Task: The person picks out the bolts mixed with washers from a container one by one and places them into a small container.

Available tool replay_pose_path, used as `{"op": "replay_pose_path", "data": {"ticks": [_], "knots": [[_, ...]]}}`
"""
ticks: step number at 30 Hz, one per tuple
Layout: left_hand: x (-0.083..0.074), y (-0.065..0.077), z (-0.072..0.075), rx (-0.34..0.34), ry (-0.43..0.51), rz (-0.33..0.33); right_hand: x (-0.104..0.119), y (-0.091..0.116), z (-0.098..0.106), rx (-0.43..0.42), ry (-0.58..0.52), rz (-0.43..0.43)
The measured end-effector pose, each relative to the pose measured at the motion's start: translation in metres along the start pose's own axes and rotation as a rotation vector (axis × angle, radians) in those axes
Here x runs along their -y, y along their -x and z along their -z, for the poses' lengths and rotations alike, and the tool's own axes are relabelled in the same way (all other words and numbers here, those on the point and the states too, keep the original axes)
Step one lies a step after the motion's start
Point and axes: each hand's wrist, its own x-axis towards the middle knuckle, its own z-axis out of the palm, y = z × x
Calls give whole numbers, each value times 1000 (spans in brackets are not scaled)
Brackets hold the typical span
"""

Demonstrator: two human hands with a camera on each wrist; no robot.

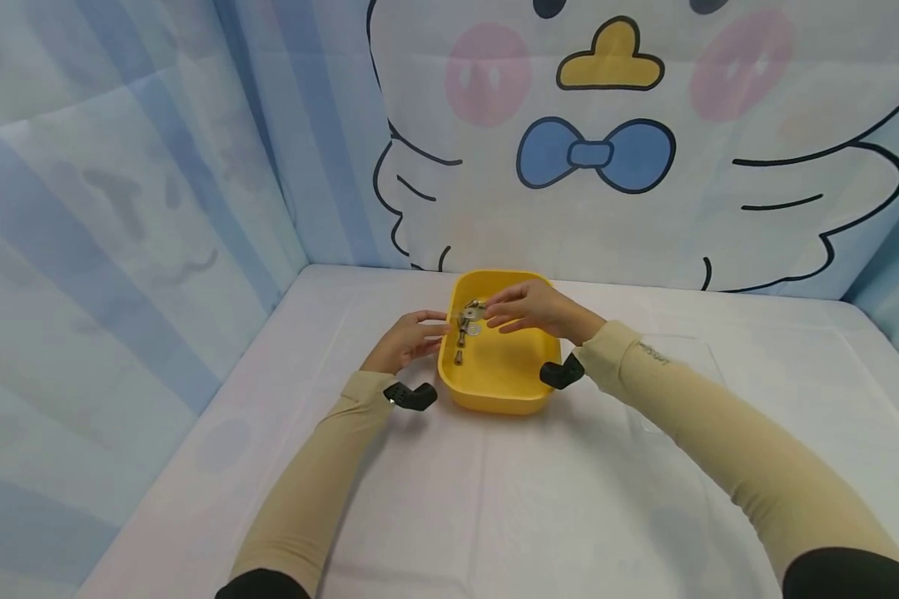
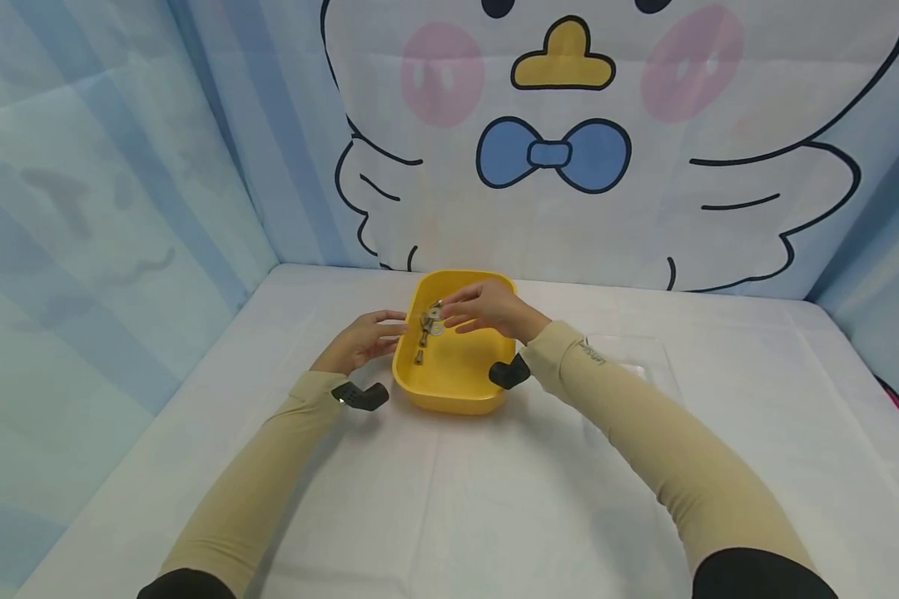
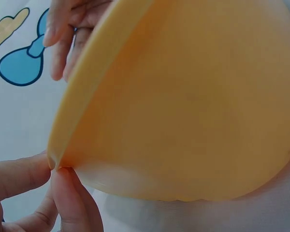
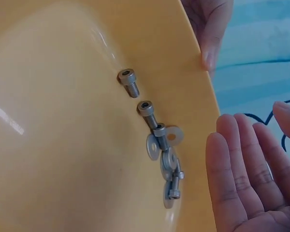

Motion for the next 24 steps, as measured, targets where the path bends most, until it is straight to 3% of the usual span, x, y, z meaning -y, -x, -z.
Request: {"op": "replay_pose_path", "data": {"ticks": [24], "knots": [[0,0,-1,-2,5,1,-13,-25,-16,135,-9,-172]]}}
